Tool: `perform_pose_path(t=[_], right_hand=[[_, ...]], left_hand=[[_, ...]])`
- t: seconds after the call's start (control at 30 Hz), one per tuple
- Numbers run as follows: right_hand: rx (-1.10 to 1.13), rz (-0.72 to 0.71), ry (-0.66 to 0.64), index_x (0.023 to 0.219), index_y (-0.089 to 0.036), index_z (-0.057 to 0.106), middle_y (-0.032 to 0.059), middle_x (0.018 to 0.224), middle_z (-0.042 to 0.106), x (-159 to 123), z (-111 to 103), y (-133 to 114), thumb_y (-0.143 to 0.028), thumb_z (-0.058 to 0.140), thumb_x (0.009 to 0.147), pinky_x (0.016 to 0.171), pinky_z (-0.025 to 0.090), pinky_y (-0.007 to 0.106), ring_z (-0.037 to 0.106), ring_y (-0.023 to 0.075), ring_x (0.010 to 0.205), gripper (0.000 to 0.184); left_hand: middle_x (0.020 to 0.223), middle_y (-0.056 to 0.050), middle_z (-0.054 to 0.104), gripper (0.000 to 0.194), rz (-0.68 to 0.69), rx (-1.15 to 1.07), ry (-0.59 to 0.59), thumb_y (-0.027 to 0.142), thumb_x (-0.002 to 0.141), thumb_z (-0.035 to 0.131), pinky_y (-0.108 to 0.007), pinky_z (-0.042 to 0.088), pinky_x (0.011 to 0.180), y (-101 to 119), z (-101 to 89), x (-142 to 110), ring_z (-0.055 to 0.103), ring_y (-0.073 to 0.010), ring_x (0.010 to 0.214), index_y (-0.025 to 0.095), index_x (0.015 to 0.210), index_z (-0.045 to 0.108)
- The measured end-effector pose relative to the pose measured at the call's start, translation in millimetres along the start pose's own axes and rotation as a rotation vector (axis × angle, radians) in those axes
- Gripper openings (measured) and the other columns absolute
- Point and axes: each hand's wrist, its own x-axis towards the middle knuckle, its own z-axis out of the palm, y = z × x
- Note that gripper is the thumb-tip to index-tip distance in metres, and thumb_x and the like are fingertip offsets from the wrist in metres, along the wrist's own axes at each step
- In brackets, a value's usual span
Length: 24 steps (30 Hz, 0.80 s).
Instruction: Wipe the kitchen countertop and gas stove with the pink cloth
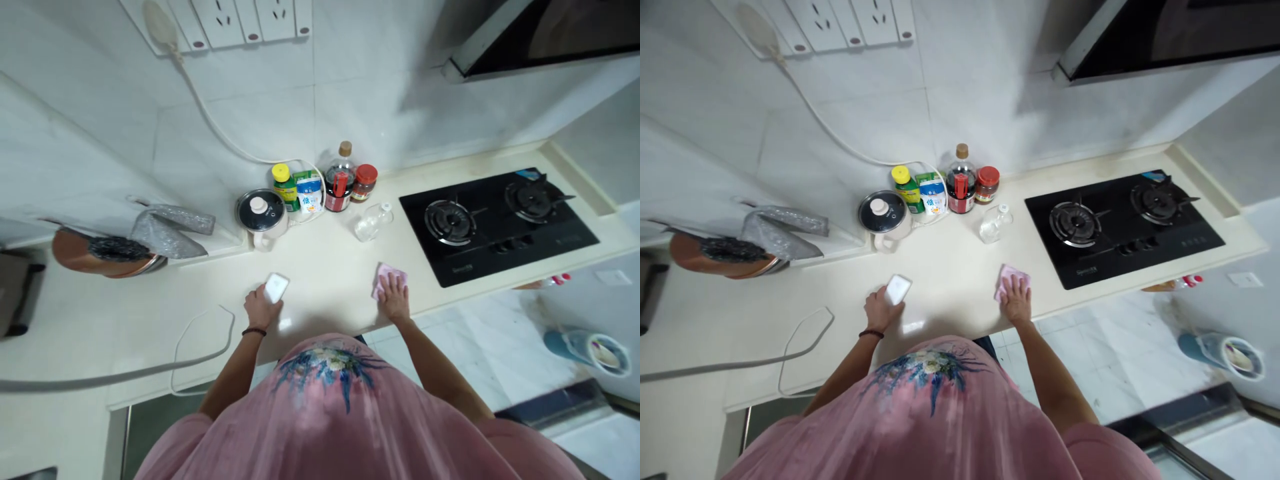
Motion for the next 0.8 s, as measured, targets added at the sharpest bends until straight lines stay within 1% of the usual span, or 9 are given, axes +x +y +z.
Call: perform_pose_path(t=[0.1,0.17,0.2,0.33,0.37,0.43,0.53,0.67,0.8], right_hand=[[0.062,0.246,0.053,0.176,-0.03,0.016,0.0089,0.186,0.015,-4.0,1.0,21.0,-0.045,0.017,0.109,0.132,0.015,0.074,0.01,0.0362,0.171,0.069],[0.104,0.267,0.083,0.177,-0.03,0.014,0.0114,0.186,0.014,-14.3,8.7,4.5,-0.044,0.02,0.109,0.131,0.015,0.077,0.01,0.0392,0.171,0.07],[0.119,0.209,0.086,0.176,-0.029,0.015,0.012,0.186,0.015,-21.9,14.5,-11.6,-0.043,0.024,0.108,0.131,0.016,0.077,0.01,0.0404,0.171,0.07],[0.113,-0.447,-0.038,0.173,-0.034,0.031,0.0095,0.182,0.029,-54.7,40.7,-88.1,-0.042,0.046,0.105,0.133,0.019,0.071,0.022,0.0401,0.168,0.07],[0.12,-0.578,-0.084,0.171,-0.037,0.035,0.0071,0.181,0.031,-60.1,44.8,-100.0,-0.043,0.051,0.104,0.134,0.019,0.067,0.024,0.0377,0.168,0.07],[0.135,-0.704,-0.116,0.168,-0.04,0.041,0.0026,0.181,0.032,-64.9,47.4,-105.6,-0.044,0.055,0.104,0.136,0.02,0.062,0.026,0.0329,0.168,0.066],[0.137,-0.643,-0.074,0.167,-0.039,0.044,0.0008,0.182,0.031,-61.4,39.8,-70.7,-0.04,0.051,0.106,0.136,0.019,0.058,0.025,0.0299,0.169,0.061],[0.118,-0.48,-0.007,0.168,-0.039,0.042,0.0005,0.181,0.033,-51.6,27.4,16.3,-0.036,0.046,0.108,0.136,0.018,0.057,0.028,0.0295,0.168,0.06],[0.13,-0.382,0.063,0.164,-0.038,0.05,0.0,0.176,0.043,-37.4,23.2,108.1,-0.037,0.039,0.109,0.135,0.022,0.056,0.033,0.029,0.166,0.055]], left_hand=[[0.131,-0.019,0.064,0.077,0.063,-0.003,-0.016,0.041,0.08,0.078,-0.052,0.046,0.107,23.7,7.0,3.9,0.058,-0.0406,0.126,0.016,0.15,0.058],[0.131,-0.018,0.064,0.076,0.095,0.001,-0.025,0.04,0.08,0.078,-0.052,0.044,0.107,38.1,11.8,6.4,0.057,-0.0402,0.127,0.016,0.149,0.058],[0.131,-0.018,0.064,0.076,0.109,0.003,-0.034,0.041,0.08,0.079,-0.052,0.044,0.107,45.0,14.4,7.4,0.057,-0.0402,0.127,0.017,0.149,0.057],[0.133,-0.017,0.063,0.076,0.193,0.018,-0.073,0.041,0.08,0.08,-0.051,0.043,0.106,75.1,27.1,6.1,0.055,-0.0404,0.127,0.019,0.149,0.056],[0.133,-0.018,0.063,0.076,0.226,0.025,-0.078,0.041,0.08,0.08,-0.051,0.043,0.106,84.3,31.1,3.9,0.055,-0.0404,0.128,0.018,0.149,0.056],[0.134,-0.018,0.063,0.075,0.296,0.04,-0.084,0.041,0.082,0.08,-0.05,0.043,0.106,104.7,40.0,-2.6,0.054,-0.0401,0.128,0.017,0.149,0.057],[0.133,-0.017,0.063,0.074,0.377,0.058,-0.102,0.039,0.081,0.079,-0.05,0.042,0.106,136.5,53.6,-14.9,0.054,-0.0395,0.128,0.017,0.149,0.057],[0.135,-0.017,0.063,0.077,0.378,0.073,-0.111,0.039,0.079,0.08,-0.05,0.041,0.106,172.5,68.2,-28.8,0.053,-0.0397,0.127,0.02,0.15,0.057],[0.133,-0.018,0.063,0.074,0.325,0.082,-0.087,0.04,0.082,0.078,-0.051,0.042,0.105,205.4,79.6,-39.1,0.054,-0.0402,0.126,0.017,0.149,0.059]])
